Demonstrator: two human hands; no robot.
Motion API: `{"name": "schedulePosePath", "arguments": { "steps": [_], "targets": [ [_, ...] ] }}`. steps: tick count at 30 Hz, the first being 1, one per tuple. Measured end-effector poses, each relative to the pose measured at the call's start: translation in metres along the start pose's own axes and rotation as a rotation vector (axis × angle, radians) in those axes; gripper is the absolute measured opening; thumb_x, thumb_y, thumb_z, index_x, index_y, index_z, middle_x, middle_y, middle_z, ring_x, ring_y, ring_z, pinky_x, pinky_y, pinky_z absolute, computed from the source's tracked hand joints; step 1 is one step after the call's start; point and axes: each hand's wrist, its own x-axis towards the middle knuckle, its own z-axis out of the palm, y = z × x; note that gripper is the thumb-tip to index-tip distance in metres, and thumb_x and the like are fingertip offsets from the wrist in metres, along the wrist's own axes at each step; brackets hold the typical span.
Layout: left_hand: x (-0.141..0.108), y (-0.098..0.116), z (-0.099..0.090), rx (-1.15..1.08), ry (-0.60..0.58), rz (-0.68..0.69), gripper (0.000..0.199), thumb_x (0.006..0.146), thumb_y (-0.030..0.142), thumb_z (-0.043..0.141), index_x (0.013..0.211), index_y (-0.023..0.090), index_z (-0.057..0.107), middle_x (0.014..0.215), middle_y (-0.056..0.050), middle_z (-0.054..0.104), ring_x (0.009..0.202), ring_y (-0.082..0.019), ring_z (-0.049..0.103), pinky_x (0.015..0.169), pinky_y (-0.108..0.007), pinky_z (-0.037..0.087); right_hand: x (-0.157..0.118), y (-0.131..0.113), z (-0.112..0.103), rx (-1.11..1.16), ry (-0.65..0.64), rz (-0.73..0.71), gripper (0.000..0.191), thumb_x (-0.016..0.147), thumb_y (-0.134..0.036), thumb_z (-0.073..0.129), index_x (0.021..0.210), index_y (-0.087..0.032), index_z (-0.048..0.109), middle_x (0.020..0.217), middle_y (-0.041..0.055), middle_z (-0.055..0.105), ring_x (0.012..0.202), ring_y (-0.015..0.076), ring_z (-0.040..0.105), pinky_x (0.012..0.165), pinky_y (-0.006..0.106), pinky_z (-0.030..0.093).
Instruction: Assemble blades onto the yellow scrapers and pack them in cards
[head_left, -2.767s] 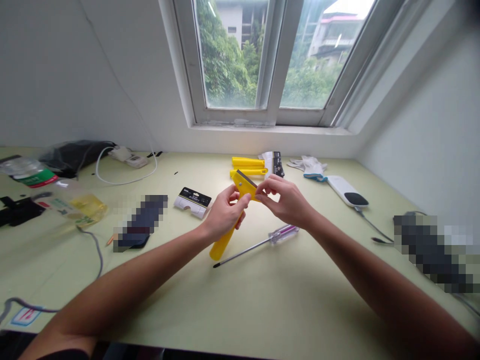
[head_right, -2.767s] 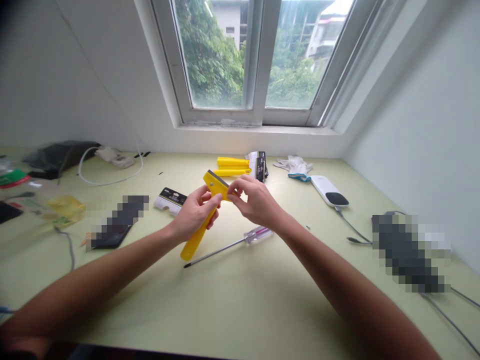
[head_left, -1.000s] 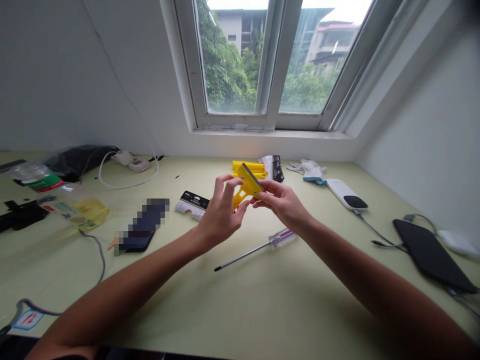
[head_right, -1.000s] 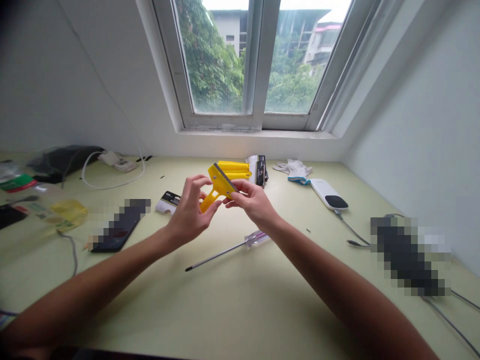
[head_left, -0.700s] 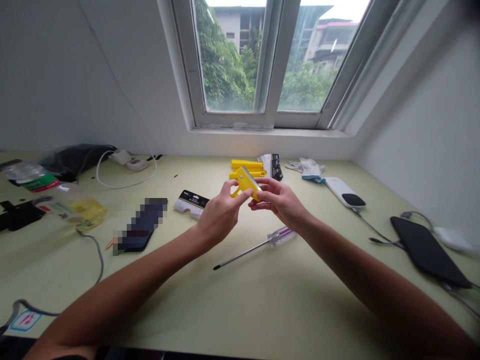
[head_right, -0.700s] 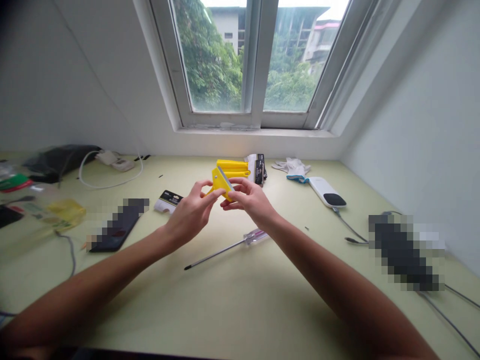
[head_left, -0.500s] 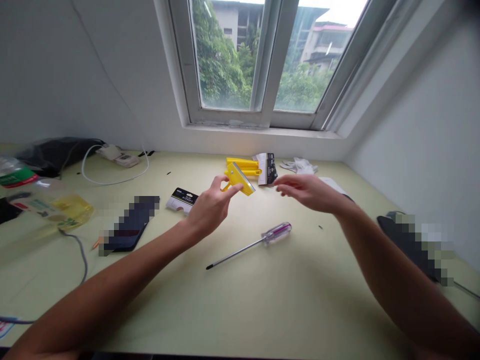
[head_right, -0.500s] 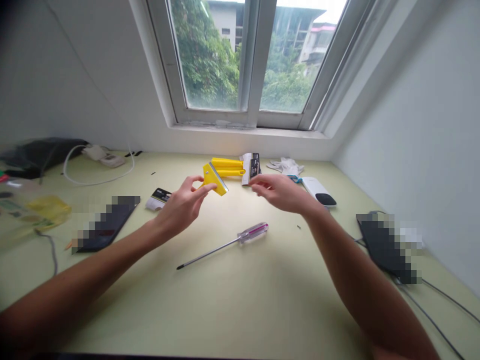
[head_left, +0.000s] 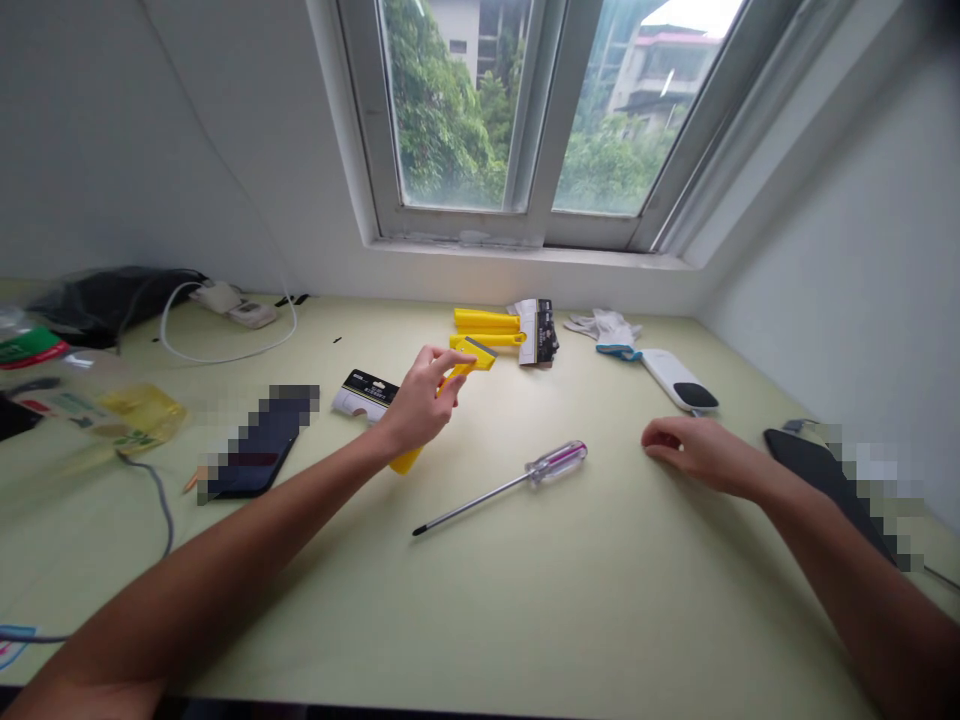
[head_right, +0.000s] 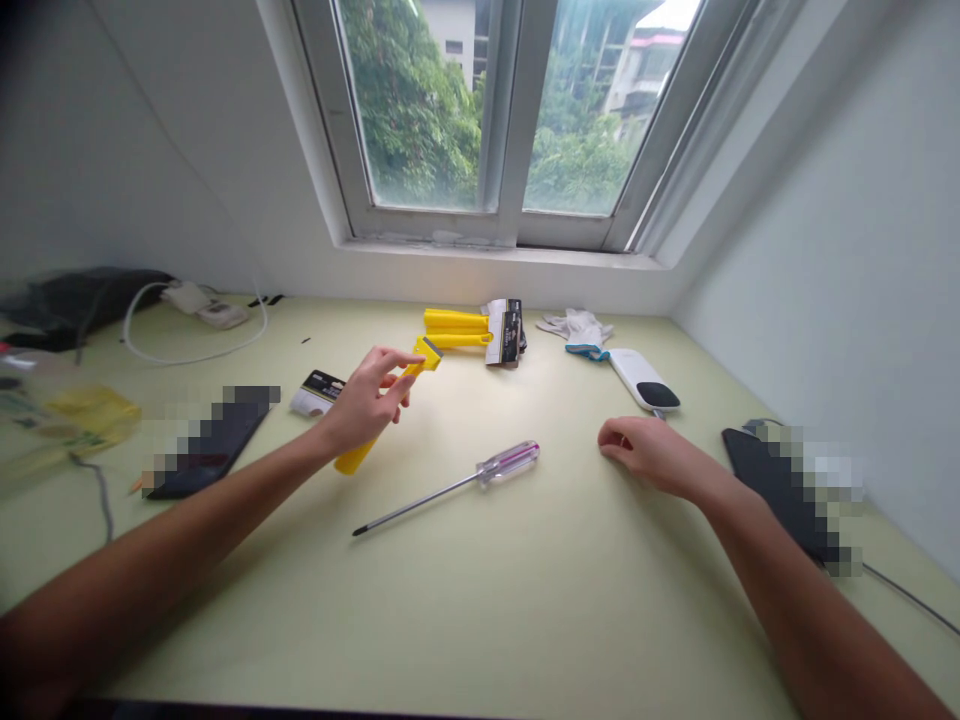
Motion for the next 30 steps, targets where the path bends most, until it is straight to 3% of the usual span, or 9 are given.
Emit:
{"name": "schedulePosePath", "arguments": {
  "steps": [3, 6, 9, 12, 15, 17, 23, 27, 30],
  "targets": [
    [0.003, 0.002, 0.001, -0.454, -0.035, -0.158, 0.030, 0.085, 0.040, 0.062, 0.108, 0.025, 0.051, 0.106, -0.003, 0.044, 0.061, -0.009, 0.060, 0.044, -0.024, 0.051, 0.003, -0.001, -0.002, 0.002, -0.006, -0.010, 0.021, 0.083, -0.036, 0.052, 0.079, -0.022, 0.067, 0.086, 0.0078, 0.072, 0.076, 0.0232, 0.066, 0.067, 0.033, 0.049],
    [0.003, 0.002, 0.004, -0.738, -0.057, -0.246, 0.039, 0.078, 0.040, 0.071, 0.104, 0.024, 0.047, 0.101, -0.001, 0.049, 0.062, -0.010, 0.062, 0.044, -0.024, 0.051, 0.009, -0.019, -0.013, 0.066, 0.017, -0.069, 0.023, 0.086, -0.040, 0.051, 0.082, -0.022, 0.065, 0.083, 0.0074, 0.071, 0.072, 0.0220, 0.066, 0.065, 0.033, 0.049],
    [0.000, 0.000, 0.007, -0.856, -0.096, -0.279, 0.042, 0.076, 0.040, 0.073, 0.103, 0.024, 0.046, 0.100, -0.001, 0.052, 0.062, -0.011, 0.062, 0.044, -0.023, 0.051, 0.020, -0.063, -0.030, 0.178, 0.062, -0.211, 0.020, 0.086, -0.040, 0.054, 0.086, -0.022, 0.064, 0.078, 0.0052, 0.071, 0.067, 0.0188, 0.065, 0.062, 0.030, 0.050],
    [-0.004, 0.002, 0.009, -0.898, -0.138, -0.296, 0.042, 0.076, 0.039, 0.074, 0.103, 0.025, 0.046, 0.101, -0.001, 0.053, 0.061, -0.010, 0.061, 0.044, -0.022, 0.051, 0.038, -0.118, -0.042, 0.210, 0.203, -0.471, 0.016, 0.084, -0.038, 0.059, 0.086, -0.023, 0.065, 0.079, 0.0042, 0.071, 0.068, 0.0173, 0.064, 0.065, 0.029, 0.050],
    [-0.007, 0.007, 0.010, -0.906, -0.187, -0.301, 0.041, 0.075, 0.039, 0.074, 0.103, 0.025, 0.046, 0.101, 0.000, 0.053, 0.062, -0.010, 0.062, 0.044, -0.023, 0.052, 0.058, -0.162, -0.041, 0.267, 0.357, -0.600, 0.015, 0.086, -0.034, 0.059, 0.089, -0.023, 0.068, 0.079, 0.0026, 0.071, 0.068, 0.0160, 0.064, 0.066, 0.029, 0.049],
    [-0.008, 0.010, 0.009, -0.910, -0.213, -0.289, 0.039, 0.077, 0.039, 0.073, 0.103, 0.025, 0.047, 0.101, -0.001, 0.053, 0.062, -0.011, 0.063, 0.043, -0.024, 0.053, 0.068, -0.179, -0.035, 0.294, 0.440, -0.626, 0.013, 0.087, -0.029, 0.059, 0.088, -0.023, 0.070, 0.078, 0.0014, 0.071, 0.066, 0.0147, 0.062, 0.066, 0.028, 0.048],
    [-0.009, 0.011, 0.010, -0.931, -0.268, -0.252, 0.031, 0.082, 0.037, 0.068, 0.104, 0.026, 0.048, 0.100, -0.001, 0.053, 0.063, -0.011, 0.063, 0.044, -0.024, 0.054, 0.075, -0.188, -0.021, 0.317, 0.537, -0.645, 0.011, 0.087, -0.025, 0.060, 0.087, -0.023, 0.071, 0.078, 0.0005, 0.070, 0.064, 0.0135, 0.059, 0.065, 0.029, 0.046],
    [-0.010, 0.012, 0.011, -0.933, -0.284, -0.259, 0.031, 0.082, 0.037, 0.068, 0.103, 0.026, 0.048, 0.099, 0.000, 0.054, 0.062, -0.011, 0.063, 0.044, -0.023, 0.054, 0.076, -0.186, -0.016, 0.364, 0.533, -0.708, 0.012, 0.089, -0.024, 0.058, 0.086, -0.023, 0.070, 0.090, 0.0047, 0.067, 0.078, 0.0170, 0.060, 0.073, 0.033, 0.048],
    [-0.010, 0.013, 0.011, -0.934, -0.291, -0.262, 0.027, 0.084, 0.035, 0.066, 0.102, 0.025, 0.048, 0.101, 0.000, 0.053, 0.063, -0.010, 0.063, 0.044, -0.023, 0.054, 0.078, -0.185, -0.012, 0.451, 0.521, -0.687, 0.012, 0.089, -0.026, 0.059, 0.086, -0.023, 0.070, 0.091, 0.0050, 0.063, 0.078, 0.0164, 0.059, 0.073, 0.033, 0.048]
  ]
}}
